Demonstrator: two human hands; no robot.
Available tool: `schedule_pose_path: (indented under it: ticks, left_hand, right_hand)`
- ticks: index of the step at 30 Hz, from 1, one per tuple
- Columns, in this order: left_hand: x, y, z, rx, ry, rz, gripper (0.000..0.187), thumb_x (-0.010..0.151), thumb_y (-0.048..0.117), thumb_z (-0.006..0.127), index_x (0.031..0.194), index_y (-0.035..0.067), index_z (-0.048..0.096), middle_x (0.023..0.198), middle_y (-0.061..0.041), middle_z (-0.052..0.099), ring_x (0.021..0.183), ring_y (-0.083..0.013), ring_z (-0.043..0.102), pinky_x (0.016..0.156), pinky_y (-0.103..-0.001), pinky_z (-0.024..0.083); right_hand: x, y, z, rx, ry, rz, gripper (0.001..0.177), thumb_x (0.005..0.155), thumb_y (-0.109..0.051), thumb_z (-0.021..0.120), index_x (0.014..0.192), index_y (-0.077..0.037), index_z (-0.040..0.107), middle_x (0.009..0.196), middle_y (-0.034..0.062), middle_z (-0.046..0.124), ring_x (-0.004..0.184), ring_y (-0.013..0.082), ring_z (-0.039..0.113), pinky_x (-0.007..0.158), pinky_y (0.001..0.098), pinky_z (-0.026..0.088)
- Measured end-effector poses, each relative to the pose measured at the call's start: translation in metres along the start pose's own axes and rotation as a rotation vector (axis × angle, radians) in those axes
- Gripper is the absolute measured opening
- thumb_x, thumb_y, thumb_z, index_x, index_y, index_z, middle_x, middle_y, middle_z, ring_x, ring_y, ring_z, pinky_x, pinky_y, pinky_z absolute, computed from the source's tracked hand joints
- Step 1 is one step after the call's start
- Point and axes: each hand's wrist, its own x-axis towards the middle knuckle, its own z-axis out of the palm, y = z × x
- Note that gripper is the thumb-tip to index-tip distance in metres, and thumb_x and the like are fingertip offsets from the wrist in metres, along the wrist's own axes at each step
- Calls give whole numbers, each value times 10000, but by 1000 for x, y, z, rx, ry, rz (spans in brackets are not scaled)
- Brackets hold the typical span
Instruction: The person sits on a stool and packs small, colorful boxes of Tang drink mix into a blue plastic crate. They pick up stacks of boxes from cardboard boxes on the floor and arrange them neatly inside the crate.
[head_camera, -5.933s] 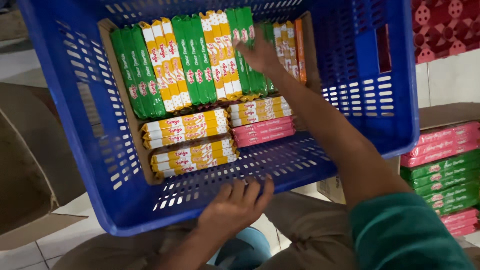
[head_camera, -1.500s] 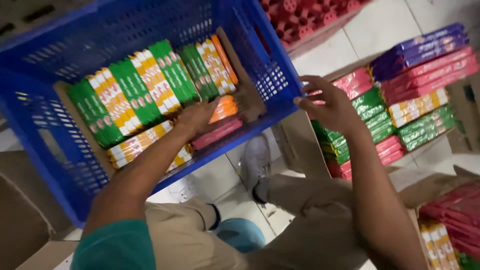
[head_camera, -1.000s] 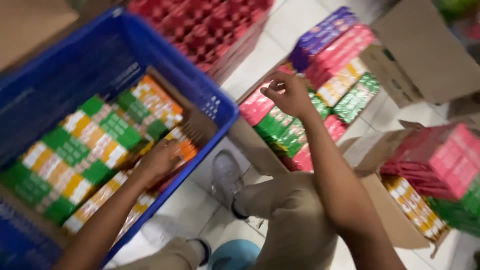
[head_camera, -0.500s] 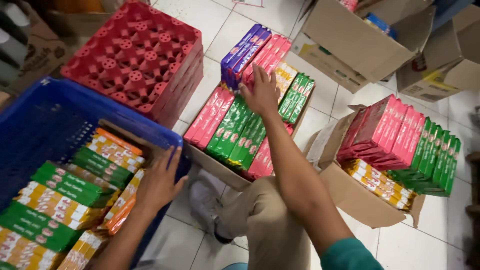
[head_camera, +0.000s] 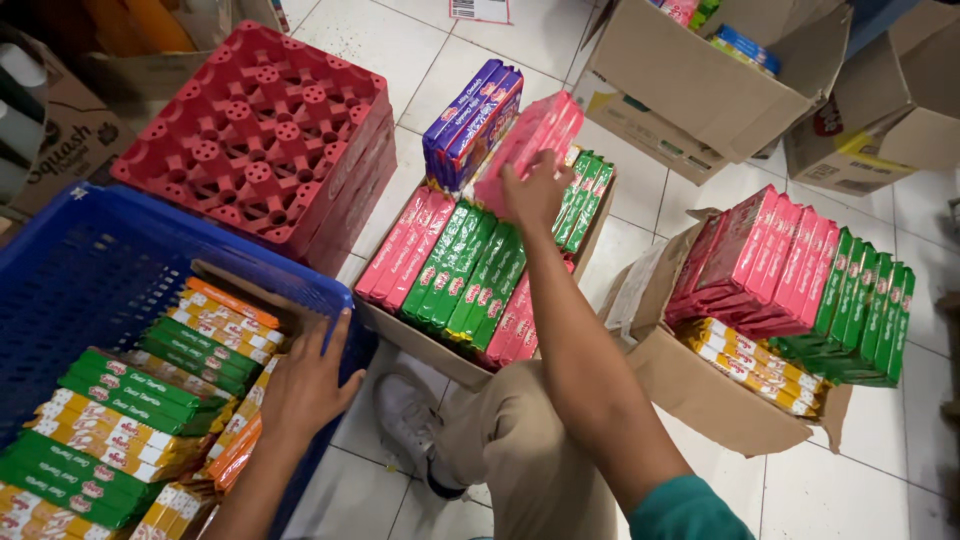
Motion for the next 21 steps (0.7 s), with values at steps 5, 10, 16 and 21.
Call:
schedule_pose_path:
  ticks: [5, 10, 16, 21]
  left_hand:
    - [2, 3, -11, -24, -46, -24, 943, 867, 543, 634, 1668, 234, 243, 1444, -134, 545, 1264, -366, 609, 895, -498, 600]
    - [0, 6, -15, -24, -69, -60, 966, 852, 544, 647, 1669, 252, 221, 1426, -132, 544, 1227, -378, 619, 884, -519, 593]
    - [-2, 7, -11, 35, 6, -61, 970, 838, 544, 680, 1658, 255, 250, 1333, -135, 599, 1147, -371, 659, 840, -505, 605]
    - [-2, 3, 0, 19, 39, -60, 988, 802, 575, 690, 1650, 304, 261, 1247, -118, 646, 1057, -349, 700, 801, -474, 613]
  right_hand:
    - [-15, -21, -29, 186, -119, 185, 912, 739, -499, 779, 1506, -327, 316, 1336, 329, 542, 1230, 521, 613, 1004, 504, 536]
    - [-5, -6, -26, 428, -149, 324, 1171, 672, -473, 907, 1610, -319, 223, 1548, 256, 489, 1291, 449, 603, 889, 499, 618]
    - [-30, -25, -68, 1009, -234, 488, 1170, 755, -369, 860, 1647, -272, 109, 1580, 277, 333, 1292, 513, 510, 807, 700, 569]
    - [-46, -25, -89, 1355, -431, 306, 825, 724, -43, 800, 1426, -214, 401, 1251, 153, 577, 1049, 343, 686, 703, 512, 690]
